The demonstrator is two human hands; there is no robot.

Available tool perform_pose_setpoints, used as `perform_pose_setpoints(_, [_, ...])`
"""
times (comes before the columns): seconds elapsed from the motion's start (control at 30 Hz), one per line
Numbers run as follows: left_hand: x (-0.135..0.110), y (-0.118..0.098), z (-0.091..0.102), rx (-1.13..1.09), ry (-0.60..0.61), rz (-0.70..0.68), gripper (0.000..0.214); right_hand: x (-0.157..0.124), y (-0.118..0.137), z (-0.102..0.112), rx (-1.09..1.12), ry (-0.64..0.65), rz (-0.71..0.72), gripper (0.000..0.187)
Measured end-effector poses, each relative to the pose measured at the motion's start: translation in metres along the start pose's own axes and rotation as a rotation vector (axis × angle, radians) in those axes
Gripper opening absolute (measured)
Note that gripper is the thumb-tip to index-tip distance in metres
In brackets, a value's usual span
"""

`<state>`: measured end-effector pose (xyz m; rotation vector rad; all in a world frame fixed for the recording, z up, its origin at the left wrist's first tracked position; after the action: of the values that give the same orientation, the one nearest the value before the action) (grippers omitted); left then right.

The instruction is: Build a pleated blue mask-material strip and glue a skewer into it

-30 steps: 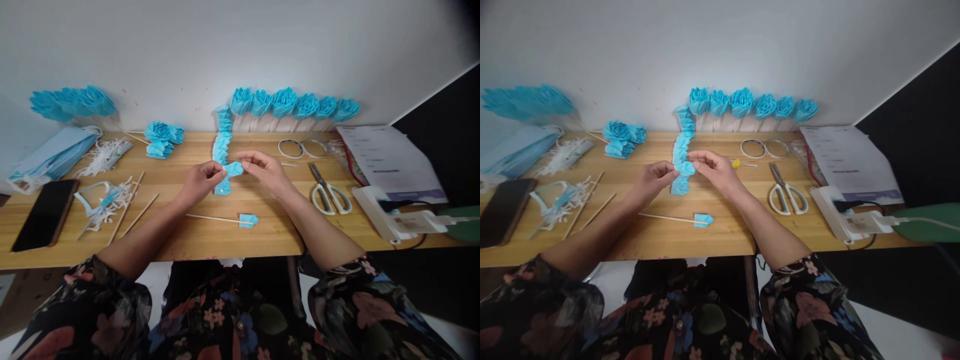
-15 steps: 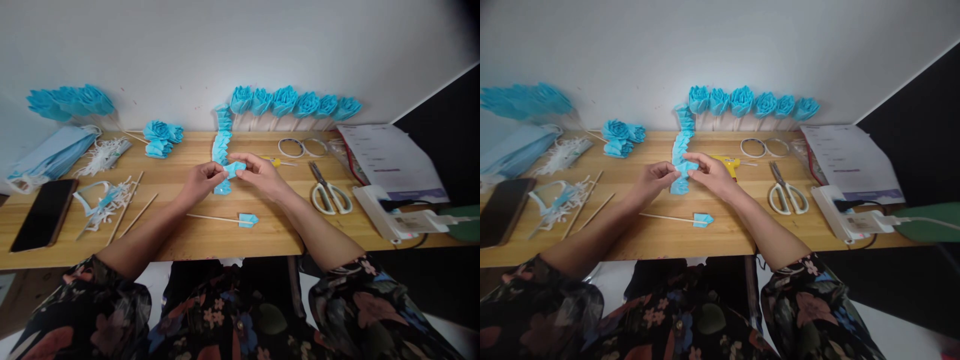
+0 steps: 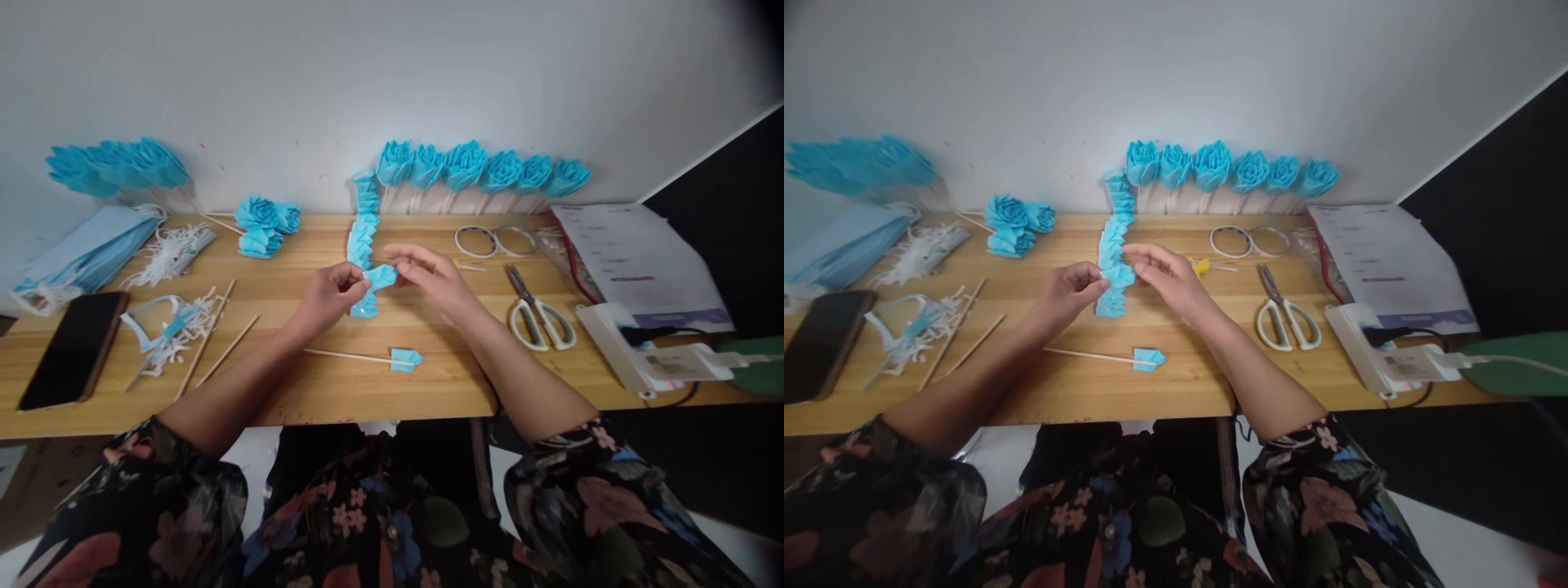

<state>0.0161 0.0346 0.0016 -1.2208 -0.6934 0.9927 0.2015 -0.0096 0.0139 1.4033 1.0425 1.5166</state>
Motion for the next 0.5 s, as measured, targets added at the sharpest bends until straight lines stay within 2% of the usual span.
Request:
perform_pose_setpoints(0.27, [-0.0034, -0.0041, 0.0002, -0.03, 0.01, 0.019, 0.028, 0.0045, -0.004, 0.0065, -0.093, -0.032, 0.038, 0.035])
perform_pose_setpoints(0.5, [-0.0033, -0.0049, 0.001, -0.209, 0.036, 0.059, 0.033, 0.0061, -0.0003, 0.0108, -0.038, -0.073, 0.019, 0.038])
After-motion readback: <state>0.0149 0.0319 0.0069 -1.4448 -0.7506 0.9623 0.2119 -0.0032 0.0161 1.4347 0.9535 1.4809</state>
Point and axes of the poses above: each hand's wrist, its own x-axis towards the middle knuckle, its own z-axis out of the back of the hand, y = z × x, the point moved 4 cm from there along x, towards the middle knuckle, and after that the axes turned 12 degrees about z, right-handed, at the moved point
